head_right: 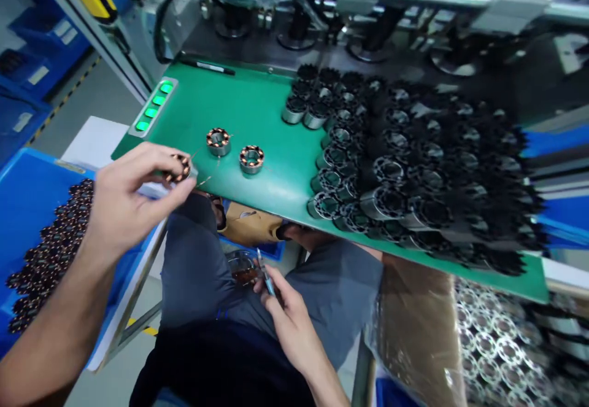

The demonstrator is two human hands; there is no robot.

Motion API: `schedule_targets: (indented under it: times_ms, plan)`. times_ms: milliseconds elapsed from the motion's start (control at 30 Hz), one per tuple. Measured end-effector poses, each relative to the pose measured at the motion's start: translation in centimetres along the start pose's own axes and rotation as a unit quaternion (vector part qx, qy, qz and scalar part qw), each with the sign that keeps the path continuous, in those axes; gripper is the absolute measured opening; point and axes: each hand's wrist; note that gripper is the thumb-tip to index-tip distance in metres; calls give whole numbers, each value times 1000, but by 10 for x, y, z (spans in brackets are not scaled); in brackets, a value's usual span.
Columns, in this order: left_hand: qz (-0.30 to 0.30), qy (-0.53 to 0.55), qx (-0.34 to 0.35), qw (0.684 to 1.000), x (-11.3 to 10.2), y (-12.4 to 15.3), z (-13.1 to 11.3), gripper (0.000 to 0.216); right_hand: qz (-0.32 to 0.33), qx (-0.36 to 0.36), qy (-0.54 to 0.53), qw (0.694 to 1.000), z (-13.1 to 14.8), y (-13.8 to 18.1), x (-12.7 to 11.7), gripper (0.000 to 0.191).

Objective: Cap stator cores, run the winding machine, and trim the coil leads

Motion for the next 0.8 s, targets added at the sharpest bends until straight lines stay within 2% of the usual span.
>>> schedule_targets:
  times_ms: [100,200,267,367,667,800]
  plan:
    - [10,-25,5,1000,8,35,-45,8,-37,-77,60,995,17,20,1,52]
    - [39,-18,17,999,24,61,-63,15,-41,-180,97,978,46,26,1,58]
    - [45,-9,14,999,33,72,-64,21,-34,-224,100,969,62,24,1,70]
    - [40,-1,19,999,40,77,-58,24,-31,-249,101,963,74,19,1,82]
    - [42,19,22,999,34,85,-58,25,-47,-248,133,959,73,27,8,86]
    - [46,28,18,998,32,89,-58,25,-49,-270,118,954,73,27,12,89]
Point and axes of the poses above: each hand's wrist, its own y-axis away from the middle knuckle, its own x-axis out of the palm, z = x × y, and after that the axes turned 5 degrees about y, right-handed
